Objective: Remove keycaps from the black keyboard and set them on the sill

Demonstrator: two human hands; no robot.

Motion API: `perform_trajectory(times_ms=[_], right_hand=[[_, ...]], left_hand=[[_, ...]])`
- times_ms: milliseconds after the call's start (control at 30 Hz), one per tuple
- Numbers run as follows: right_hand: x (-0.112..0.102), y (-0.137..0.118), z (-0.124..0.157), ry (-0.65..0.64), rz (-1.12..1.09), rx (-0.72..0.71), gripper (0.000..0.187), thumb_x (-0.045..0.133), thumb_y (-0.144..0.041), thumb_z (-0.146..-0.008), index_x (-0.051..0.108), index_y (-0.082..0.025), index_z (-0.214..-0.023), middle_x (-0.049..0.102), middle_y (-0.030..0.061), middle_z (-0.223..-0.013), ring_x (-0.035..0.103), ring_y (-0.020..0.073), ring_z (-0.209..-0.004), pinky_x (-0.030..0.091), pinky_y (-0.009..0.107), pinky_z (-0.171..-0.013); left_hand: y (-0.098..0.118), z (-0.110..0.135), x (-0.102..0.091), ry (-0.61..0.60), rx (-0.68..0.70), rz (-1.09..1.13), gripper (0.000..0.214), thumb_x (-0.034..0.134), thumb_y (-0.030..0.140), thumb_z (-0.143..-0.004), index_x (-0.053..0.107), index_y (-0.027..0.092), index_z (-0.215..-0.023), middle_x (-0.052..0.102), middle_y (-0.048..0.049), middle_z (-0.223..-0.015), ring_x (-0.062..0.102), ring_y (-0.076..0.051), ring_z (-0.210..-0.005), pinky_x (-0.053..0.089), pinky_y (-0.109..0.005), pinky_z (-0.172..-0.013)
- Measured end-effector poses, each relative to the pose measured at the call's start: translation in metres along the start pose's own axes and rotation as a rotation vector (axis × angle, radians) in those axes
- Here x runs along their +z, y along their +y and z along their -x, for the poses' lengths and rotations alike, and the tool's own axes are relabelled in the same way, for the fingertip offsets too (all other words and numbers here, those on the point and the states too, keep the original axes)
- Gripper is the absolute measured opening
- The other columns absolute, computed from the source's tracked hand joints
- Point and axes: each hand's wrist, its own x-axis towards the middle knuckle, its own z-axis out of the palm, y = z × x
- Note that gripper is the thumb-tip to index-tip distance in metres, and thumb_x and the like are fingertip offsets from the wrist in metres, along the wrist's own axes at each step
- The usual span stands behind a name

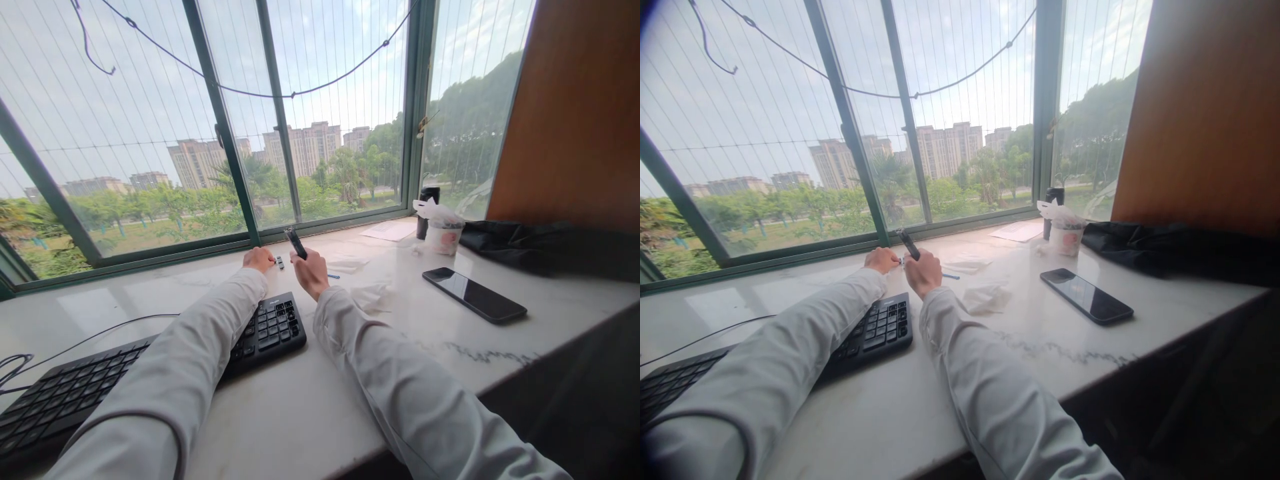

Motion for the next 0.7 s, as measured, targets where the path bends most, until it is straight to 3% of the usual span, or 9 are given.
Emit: perform_trajectory(times_ms=[700], right_hand=[[0.0001, -0.0006, 0.0008, -0.014, -0.002, 0.010, 0.027, 0.048, -0.039, -0.080, 0.069, -0.021, -0.083, 0.066, 0.0048, -0.075, 0.059, 0.0213, -0.075, 0.041, 0.029, -0.068]], left_hand=[[0.0048, 0.0022, -0.0047, -0.002, -0.023, -0.013, 0.027, 0.066, 0.043, -0.068, 0.077, 0.029, -0.088, 0.074, -0.0067, -0.091, 0.065, -0.023, -0.092, 0.046, -0.027, -0.080]])
